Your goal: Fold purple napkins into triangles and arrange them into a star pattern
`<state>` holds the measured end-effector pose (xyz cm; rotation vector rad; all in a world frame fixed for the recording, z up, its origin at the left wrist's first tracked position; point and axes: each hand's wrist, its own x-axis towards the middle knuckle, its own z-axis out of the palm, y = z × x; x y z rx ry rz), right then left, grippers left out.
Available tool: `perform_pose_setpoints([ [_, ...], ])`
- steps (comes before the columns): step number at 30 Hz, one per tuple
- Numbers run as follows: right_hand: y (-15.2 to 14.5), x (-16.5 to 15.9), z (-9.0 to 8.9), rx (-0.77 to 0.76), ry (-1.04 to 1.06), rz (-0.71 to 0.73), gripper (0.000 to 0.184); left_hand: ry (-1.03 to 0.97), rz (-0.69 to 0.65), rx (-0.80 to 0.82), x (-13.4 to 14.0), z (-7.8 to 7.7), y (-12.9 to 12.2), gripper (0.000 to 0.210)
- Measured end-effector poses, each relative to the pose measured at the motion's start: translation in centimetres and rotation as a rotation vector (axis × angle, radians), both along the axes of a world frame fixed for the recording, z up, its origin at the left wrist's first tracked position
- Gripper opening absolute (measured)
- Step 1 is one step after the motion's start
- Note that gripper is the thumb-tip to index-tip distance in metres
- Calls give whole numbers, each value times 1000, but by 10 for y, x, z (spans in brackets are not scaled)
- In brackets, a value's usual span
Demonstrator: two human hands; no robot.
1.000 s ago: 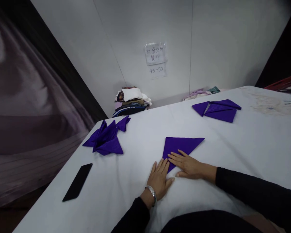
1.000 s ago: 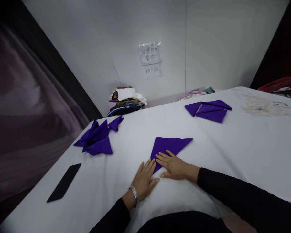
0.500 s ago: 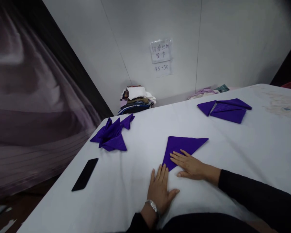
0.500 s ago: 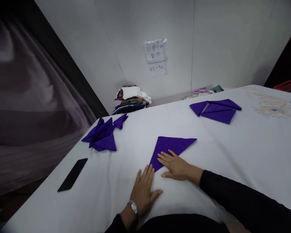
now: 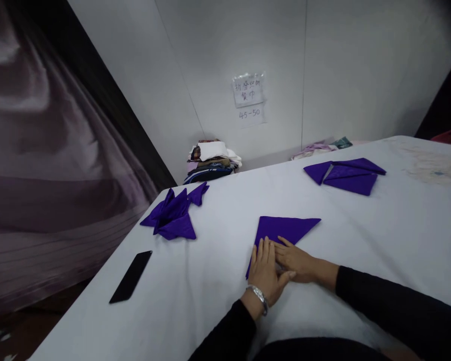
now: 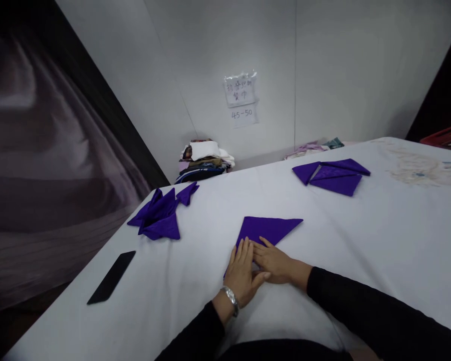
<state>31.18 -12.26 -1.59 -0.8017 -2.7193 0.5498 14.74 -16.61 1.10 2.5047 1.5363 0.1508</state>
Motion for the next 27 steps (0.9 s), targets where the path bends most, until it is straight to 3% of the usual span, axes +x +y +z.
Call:
perform_pose_setpoints([
  [3, -1, 1, 1, -4, 28, 0, 69, -14, 30, -59, 4, -10, 10, 85],
  [8, 8, 19, 2, -27, 2, -53, 77, 8, 70, -26, -5, -22, 12, 86],
  [17, 54, 101, 3, 18, -103, -205, 64, 52, 65, -58, -4, -15, 10, 83],
  [23, 73, 159, -9, -14, -175, -421, 63, 5, 65, -68, -5, -16, 7, 85],
  [25, 77, 160, -8, -24, -184, -528, 64, -5, 73, -74, -4, -16, 7, 86],
  [27, 75, 143, -2, 6, -170, -534, 67, -12, 75, -76, -4, -16, 6, 87],
])
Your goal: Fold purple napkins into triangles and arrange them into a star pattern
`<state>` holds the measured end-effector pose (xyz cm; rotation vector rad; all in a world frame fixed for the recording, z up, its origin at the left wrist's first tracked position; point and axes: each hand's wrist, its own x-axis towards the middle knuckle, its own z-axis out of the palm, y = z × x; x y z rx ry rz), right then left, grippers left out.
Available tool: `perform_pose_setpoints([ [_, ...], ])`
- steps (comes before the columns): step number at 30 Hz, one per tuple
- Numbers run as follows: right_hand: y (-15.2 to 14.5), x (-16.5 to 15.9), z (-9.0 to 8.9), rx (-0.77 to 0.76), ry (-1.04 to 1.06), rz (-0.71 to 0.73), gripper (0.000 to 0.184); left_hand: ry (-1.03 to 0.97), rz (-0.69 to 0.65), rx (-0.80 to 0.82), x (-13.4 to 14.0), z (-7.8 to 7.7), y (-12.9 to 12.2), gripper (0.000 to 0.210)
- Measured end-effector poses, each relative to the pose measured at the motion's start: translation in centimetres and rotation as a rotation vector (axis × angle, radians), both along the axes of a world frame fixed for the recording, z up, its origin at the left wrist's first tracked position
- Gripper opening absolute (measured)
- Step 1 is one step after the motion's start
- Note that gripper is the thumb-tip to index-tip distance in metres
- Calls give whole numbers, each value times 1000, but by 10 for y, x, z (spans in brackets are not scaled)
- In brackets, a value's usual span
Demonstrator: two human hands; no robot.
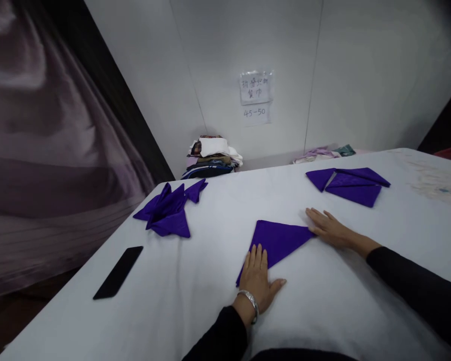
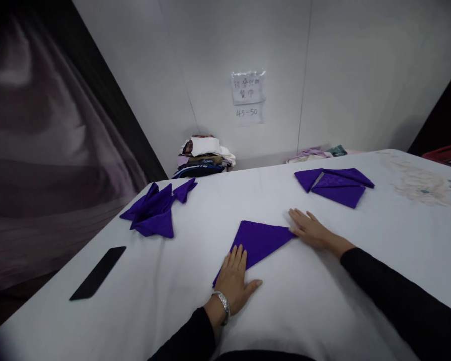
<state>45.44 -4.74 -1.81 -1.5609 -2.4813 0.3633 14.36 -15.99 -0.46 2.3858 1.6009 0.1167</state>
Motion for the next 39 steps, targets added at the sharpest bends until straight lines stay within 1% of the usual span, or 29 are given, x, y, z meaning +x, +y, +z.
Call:
perform_pose_setpoints([
  [1, -2, -16, 4, 23, 6, 58, 68, -3, -1, 2, 0, 0, 0, 87],
  [2, -5, -34, 8, 41, 12, 151, 68, -6, -1, 5, 0, 0, 0, 88],
  [4, -10, -75, 14, 39, 30, 340, 68, -9, 0, 12, 0, -1, -1, 88],
  [5, -10, -93, 16, 27, 35, 402, 67, -10, 0, 15, 0, -1, -1, 88],
  [7, -7, -123, 18, -3, 35, 448, 68, -7, -4, 16, 0, -3, -1, 88],
  [10, 5, -144, 14, -33, 19, 436, 69, -1, -12, 18, 0, -6, 0, 89],
  [15, 14, -144, 6, -7, 11, 441, 69, 1, -16, 28, 0, -7, 0, 91],
  [18, 13, -143, 6, -3, 11, 448, 68, 11, -31, 41, -9, -8, -8, 91],
  [23, 13, -142, 3, 6, 12, 453, 67, 47, -36, 82, -41, -11, -37, 85],
  [27, 15, -139, -2, 27, 16, 459, 66, 79, -12, 69, -64, -14, -62, 82],
  [32, 17, -138, -7, 57, 18, 468, 65, 123, 48, 33, -83, -9, -85, 78],
  [34, 17, -138, -8, 68, 19, 471, 65, 138, 103, 40, -85, -5, -87, 75],
  [36, 17, -138, -9, 80, 21, 474, 64, 129, 143, 86, -80, 0, -83, 74],
  [37, 17, -139, -9, 83, 22, 473, 64, 112, 140, 116, -74, 3, -79, 75],
  [39, 16, -139, -9, 86, 22, 468, 64, 64, 83, 164, -58, 7, -66, 77],
])
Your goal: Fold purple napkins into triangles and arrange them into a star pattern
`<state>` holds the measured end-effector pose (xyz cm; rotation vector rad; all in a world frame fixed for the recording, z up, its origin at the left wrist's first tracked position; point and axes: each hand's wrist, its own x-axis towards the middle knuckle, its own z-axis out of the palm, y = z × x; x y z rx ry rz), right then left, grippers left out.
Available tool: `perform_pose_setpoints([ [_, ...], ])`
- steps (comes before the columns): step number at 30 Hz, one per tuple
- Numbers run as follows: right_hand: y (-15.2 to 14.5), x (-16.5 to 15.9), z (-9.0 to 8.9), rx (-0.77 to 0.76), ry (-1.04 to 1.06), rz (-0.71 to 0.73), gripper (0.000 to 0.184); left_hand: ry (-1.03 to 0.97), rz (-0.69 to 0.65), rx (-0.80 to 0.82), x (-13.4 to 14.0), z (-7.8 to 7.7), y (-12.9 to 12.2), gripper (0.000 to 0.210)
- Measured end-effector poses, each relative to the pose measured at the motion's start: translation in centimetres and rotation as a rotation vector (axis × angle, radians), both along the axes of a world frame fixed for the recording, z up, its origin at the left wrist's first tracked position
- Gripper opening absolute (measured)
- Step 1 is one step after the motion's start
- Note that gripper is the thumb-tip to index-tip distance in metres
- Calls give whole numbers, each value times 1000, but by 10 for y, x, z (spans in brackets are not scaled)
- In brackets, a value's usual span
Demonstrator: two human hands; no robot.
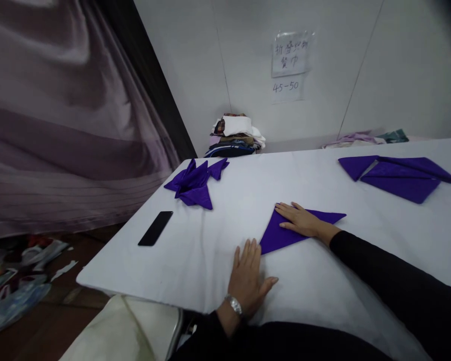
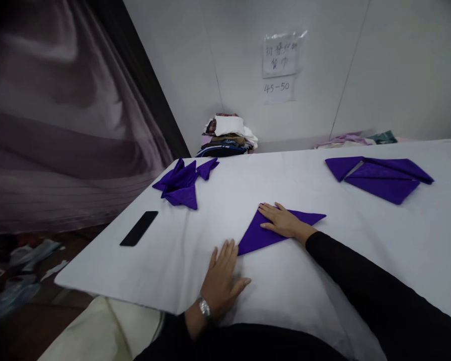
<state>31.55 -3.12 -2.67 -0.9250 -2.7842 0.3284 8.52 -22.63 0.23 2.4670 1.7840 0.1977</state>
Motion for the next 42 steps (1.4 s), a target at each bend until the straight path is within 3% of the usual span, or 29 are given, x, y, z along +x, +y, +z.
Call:
perform_pose_setpoints([
  [3, -1, 0, 2, -8, -5, -8, 65, -39, -92, -9, 24, 2, 18, 79],
  [6, -1, -1, 3, -19, -12, -12, 65, -32, -102, -82, 31, -3, 23, 82],
  [11, -1, -1, 2, -32, 12, -4, 65, -36, -87, -147, -2, -12, -2, 79],
  [16, -1, -2, 3, -47, 27, -3, 64, -3, 63, -181, -28, -8, -10, 68],
  [19, -2, -2, 5, -62, 25, -6, 65, -18, 48, -90, -15, 4, 13, 68],
  [23, -3, -4, 9, -89, 16, -17, 63, -58, -147, -66, 28, 15, 67, 77],
  [29, 0, -7, 16, -177, 62, -60, 50, -19, -155, -77, 73, 5, 130, 84],
  [36, 5, -3, 20, -246, 178, -51, 63, -16, -148, -10, 68, -15, 139, 84],
  [42, 4, 3, 33, -384, 330, -156, 63, 54, -142, -68, 69, -14, 140, 82],
])
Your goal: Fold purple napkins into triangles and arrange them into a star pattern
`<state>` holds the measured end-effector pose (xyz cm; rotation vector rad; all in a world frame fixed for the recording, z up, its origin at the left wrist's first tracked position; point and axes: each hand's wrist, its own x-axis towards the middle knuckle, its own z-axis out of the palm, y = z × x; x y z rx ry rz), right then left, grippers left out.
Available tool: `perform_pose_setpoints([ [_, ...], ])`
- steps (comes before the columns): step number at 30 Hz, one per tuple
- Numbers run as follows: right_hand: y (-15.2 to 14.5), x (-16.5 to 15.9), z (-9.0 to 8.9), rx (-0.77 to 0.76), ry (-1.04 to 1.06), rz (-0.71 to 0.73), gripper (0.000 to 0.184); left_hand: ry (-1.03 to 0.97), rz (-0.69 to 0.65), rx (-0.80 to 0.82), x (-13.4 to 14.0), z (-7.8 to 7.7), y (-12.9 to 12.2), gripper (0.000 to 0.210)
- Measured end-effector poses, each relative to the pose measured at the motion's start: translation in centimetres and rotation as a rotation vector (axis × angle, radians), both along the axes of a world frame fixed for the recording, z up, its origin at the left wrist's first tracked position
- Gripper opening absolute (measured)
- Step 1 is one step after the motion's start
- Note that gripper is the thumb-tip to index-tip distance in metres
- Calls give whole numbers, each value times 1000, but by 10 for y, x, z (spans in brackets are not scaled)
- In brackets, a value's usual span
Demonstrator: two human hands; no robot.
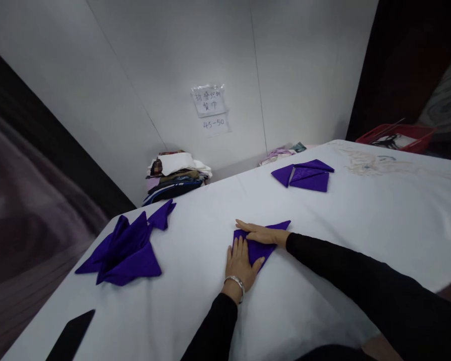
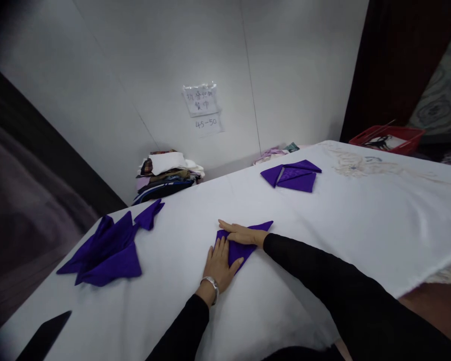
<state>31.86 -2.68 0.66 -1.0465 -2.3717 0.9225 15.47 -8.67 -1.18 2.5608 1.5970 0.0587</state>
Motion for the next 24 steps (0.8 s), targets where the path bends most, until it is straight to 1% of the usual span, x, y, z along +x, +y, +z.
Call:
perform_pose_setpoints([
  [2, -8, -1, 3, 61, -4, -30, 61, 7, 5, -1, 0, 0, 1, 82],
  [4, -18, -1, 2, 160, -38, -1, 61, -3, 4, 11, 0, -1, 1, 81],
  [6, -26, 5, -2, 217, -99, 32, 63, -6, 0, 29, 0, -3, 1, 80],
  [8, -27, 17, -9, 226, -187, 28, 66, 7, -2, 40, 0, -5, 1, 80],
  [11, -16, 46, -19, 216, -302, -59, 67, 32, -7, 44, 0, -5, 1, 81],
  [14, 2, 82, -27, 209, -362, -180, 64, 42, -7, 40, -1, -3, 0, 82],
  [16, 12, 104, -29, 210, -389, -259, 62, 47, -3, 34, -1, -2, 0, 81],
  [18, 17, 120, -28, 193, -424, -357, 61, 48, -2, 26, -1, -2, -1, 81],
  [20, 16, 123, -24, 171, -445, -455, 62, 43, -2, 23, -1, -2, -1, 81],
  [21, 13, 119, -22, 182, -443, -477, 62, 39, -2, 22, -1, -3, -1, 81],
  [22, 8, 111, -20, 212, -431, -467, 63, 36, -1, 21, -1, -3, -1, 81],
  [23, 1, 99, -18, 256, -411, -421, 64, 31, 2, 20, 0, -3, -1, 81],
  [24, -7, 84, -16, 306, -385, -345, 64, 26, 4, 18, 0, -4, -2, 81],
])
